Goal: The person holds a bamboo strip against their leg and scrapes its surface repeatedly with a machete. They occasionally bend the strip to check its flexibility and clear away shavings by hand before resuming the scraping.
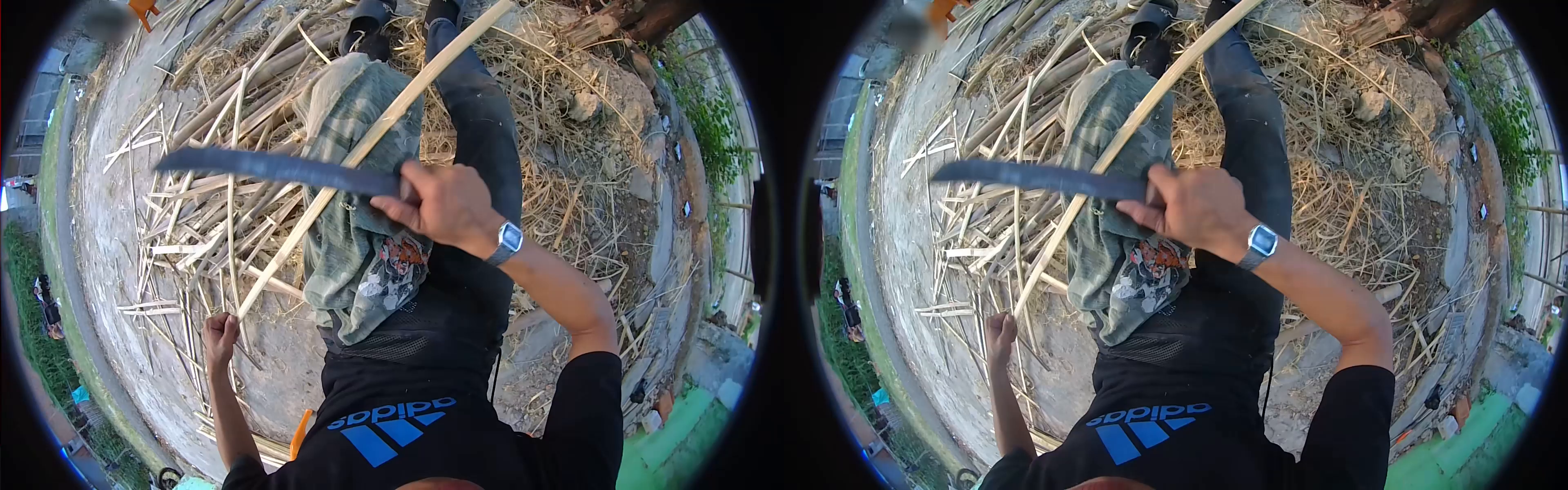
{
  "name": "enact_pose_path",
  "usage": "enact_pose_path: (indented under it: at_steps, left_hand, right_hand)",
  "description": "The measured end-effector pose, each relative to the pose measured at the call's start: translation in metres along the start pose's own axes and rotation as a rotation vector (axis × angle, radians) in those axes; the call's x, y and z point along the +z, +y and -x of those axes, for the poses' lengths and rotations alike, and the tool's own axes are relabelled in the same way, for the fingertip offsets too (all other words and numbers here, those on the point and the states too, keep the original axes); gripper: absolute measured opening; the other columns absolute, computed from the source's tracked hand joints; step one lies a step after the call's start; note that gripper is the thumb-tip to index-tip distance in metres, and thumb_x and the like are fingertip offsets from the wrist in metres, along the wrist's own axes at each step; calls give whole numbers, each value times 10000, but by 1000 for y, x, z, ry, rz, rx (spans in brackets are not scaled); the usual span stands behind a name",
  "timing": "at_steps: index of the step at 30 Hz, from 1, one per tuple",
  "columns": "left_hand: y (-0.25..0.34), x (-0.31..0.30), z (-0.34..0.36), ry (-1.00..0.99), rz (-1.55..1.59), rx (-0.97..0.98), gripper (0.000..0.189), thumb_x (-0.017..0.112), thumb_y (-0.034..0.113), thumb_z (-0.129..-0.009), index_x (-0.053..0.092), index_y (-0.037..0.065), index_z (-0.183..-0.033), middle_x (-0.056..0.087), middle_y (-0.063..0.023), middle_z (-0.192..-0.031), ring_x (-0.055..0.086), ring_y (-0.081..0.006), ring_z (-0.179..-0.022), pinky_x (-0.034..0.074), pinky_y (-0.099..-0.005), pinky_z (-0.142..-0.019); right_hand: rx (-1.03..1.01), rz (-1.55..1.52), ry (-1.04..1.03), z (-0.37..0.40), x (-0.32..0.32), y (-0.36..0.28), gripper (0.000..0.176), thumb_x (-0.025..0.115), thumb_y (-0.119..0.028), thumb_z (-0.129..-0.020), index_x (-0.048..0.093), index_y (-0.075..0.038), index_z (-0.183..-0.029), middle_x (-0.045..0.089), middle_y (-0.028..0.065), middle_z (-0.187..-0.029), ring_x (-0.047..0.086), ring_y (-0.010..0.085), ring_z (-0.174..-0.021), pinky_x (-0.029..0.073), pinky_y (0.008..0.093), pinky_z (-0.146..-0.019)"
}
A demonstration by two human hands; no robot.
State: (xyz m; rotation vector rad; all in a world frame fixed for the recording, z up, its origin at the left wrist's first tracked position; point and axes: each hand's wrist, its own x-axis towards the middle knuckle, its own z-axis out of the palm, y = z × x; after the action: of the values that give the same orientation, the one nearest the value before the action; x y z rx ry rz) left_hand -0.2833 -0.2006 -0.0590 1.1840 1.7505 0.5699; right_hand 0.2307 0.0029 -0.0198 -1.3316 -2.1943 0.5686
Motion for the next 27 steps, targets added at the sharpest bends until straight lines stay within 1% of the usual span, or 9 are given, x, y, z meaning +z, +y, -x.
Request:
enact_pose_path:
  at_steps: [5, 7, 11, 13, 14, 16, 19, 23, 27]
  left_hand:
    - [-31, -32, 2, 9, 42, -34, 552, 646, 439, -1025, 484, 92, -628, 422, 50, -549, 358, -44, -491, 243, -262, -468]
    - [-33, -36, -2, 23, 41, -49, 534, 659, 428, -1019, 485, 96, -639, 414, 54, -551, 350, -44, -496, 235, -263, -472]
    - [-45, -43, 1, 58, 26, -19, 538, 659, 439, -1010, 499, 86, -636, 430, 53, -556, 360, -46, -513, 242, -273, -481]
    - [-43, -45, 3, 126, -76, 22, 480, 666, 416, -1007, 594, 48, -707, 491, 40, -574, 425, -52, -526, 305, -253, -497]
    - [-38, -39, -2, 158, -50, 53, 440, 678, 374, -1006, 610, 37, -730, 513, 31, -582, 445, -54, -529, 324, -251, -503]
    - [-1, -9, 1, 206, 58, 84, 290, 691, 230, -1007, 656, 6, -826, 599, 0, -651, 516, -56, -575, 391, -245, -537]
    - [78, 38, -14, 216, -125, 84, 114, 668, 90, -990, 670, -12, -939, 658, -29, -741, 597, -77, -690, 477, -247, -635]
    - [167, 114, -40, 348, -250, 403, 80, 706, 57, -948, 697, -22, -950, 749, -111, -757, 747, -182, -665, 570, -295, -552]
    - [218, 162, -56, 505, -302, 633, 54, 737, 39, -909, 741, 6, -952, 730, -119, -705, 727, -191, -588, 538, -282, -540]
  right_hand:
    - [-28, -17, 211, -20, 3, 42, 560, 658, -597, -955, 608, -60, -805, 607, 91, -582, 646, 328, -525, 496, 405, -488]
    - [102, 124, 307, -41, -16, 82, 726, 496, -750, -963, 702, -58, -882, 639, 107, -572, 668, 336, -521, 524, 426, -492]
    - [608, 145, 391, -74, -88, 195, 826, 413, -747, -994, 679, -13, -723, 647, 199, -605, 660, 415, -561, 506, 473, -537]
    - [648, 171, 630, -63, -100, 217, 782, 447, -706, -1009, 625, -42, -636, 619, 142, -561, 620, 315, -480, 471, 425, -488]
    - [632, 173, 629, -61, -107, 213, 782, 447, -706, -1009, 625, -42, -636, 619, 142, -561, 620, 315, -480, 471, 425, -488]
    - [669, -382, 681, -40, -111, 186, 685, 498, -647, -1024, 589, -85, -644, 561, 60, -546, 527, 170, -425, 406, 363, -439]
    - [568, -651, 700, -23, -100, 93, 597, 526, -600, -1038, 579, -116, -693, 494, -13, -556, 443, 62, -440, 337, 312, -421]
    - [364, -524, 437, 3, -56, 7, 565, 563, -540, -1040, 620, -40, -783, 493, -24, -562, 472, 82, -454, 366, 310, -451]
    - [178, -101, -1, 16, -29, -53, 549, 666, -611, -941, 628, -92, -764, 641, 76, -556, 681, 323, -527, 529, 439, -485]
